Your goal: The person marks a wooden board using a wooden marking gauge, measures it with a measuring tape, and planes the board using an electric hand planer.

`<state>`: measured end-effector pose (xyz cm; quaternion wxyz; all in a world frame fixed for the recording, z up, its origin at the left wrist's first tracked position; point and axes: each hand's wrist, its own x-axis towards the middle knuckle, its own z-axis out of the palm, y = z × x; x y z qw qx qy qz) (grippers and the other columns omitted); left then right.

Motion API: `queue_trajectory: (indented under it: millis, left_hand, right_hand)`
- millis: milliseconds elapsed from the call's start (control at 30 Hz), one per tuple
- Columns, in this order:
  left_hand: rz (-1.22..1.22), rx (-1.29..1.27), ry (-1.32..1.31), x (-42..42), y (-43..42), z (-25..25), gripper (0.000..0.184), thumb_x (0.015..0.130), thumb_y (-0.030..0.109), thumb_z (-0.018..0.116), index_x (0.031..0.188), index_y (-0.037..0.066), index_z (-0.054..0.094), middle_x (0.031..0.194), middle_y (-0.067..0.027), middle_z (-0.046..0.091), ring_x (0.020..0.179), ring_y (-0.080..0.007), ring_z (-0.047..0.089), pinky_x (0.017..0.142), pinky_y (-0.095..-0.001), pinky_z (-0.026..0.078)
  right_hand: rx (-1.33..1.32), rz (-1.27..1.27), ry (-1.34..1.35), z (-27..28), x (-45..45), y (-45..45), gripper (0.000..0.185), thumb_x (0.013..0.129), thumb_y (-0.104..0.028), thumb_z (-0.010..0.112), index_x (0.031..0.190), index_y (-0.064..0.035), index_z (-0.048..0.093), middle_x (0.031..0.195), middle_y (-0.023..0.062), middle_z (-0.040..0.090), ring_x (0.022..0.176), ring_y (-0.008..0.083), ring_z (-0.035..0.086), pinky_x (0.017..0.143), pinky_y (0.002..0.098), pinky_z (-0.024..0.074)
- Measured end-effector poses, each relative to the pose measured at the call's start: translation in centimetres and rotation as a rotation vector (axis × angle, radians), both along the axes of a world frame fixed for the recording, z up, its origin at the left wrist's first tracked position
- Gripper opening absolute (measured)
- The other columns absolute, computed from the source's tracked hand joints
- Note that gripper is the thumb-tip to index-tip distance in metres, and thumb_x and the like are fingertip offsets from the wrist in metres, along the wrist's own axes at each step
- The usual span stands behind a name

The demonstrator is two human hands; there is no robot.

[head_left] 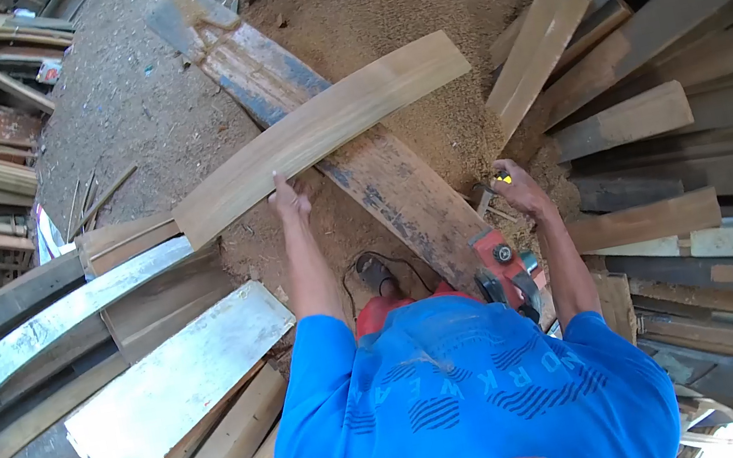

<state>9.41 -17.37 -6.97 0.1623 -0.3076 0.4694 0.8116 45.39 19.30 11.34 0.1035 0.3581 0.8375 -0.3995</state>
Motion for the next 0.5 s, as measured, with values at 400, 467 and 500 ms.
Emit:
queue_trajectory:
  millis: [400,467,500]
  left_hand:
    - [-0.235,0.054,0.261,-7.0,-3.6,0.3,0.055,0.095,0.028,0.074,0.142,0.02,0.048,0.134,-0.0054,0.061,0.121,-0.0293,0.06,0.093,-0.0588,0.054]
    - [-0.29,0.002,0.187,-7.6,-4.2,2.7,0.054,0.093,0.029,0.076,0.139,0.015,0.051,0.132,-0.0086,0.063,0.118,-0.0307,0.062,0.094,-0.0573,0.055]
    - [-0.316,-0.025,0.152,-7.9,-4.4,3.0,0.055,0.092,0.029,0.077,0.138,0.012,0.052,0.13,-0.0101,0.065,0.117,-0.0315,0.063,0.094,-0.0566,0.055]
  right_hand:
    - [0.061,-0.005,-0.164,0.7,1.6,0.6,0.069,0.088,-0.024,0.067,0.15,-0.0058,0.04,0.137,0.0289,0.057,0.127,0.0416,0.057,0.106,0.0459,0.0446]
    - [0.162,0.005,-0.241,-0.2,1.1,0.4,0.075,0.087,-0.028,0.069,0.152,-0.0067,0.039,0.139,0.0311,0.054,0.129,0.0438,0.055,0.108,0.0477,0.0439]
    - [0.212,0.011,-0.277,-0.3,0.5,0.0,0.077,0.087,-0.03,0.07,0.153,-0.0071,0.038,0.14,0.0321,0.053,0.13,0.0449,0.054,0.109,0.0486,0.0436]
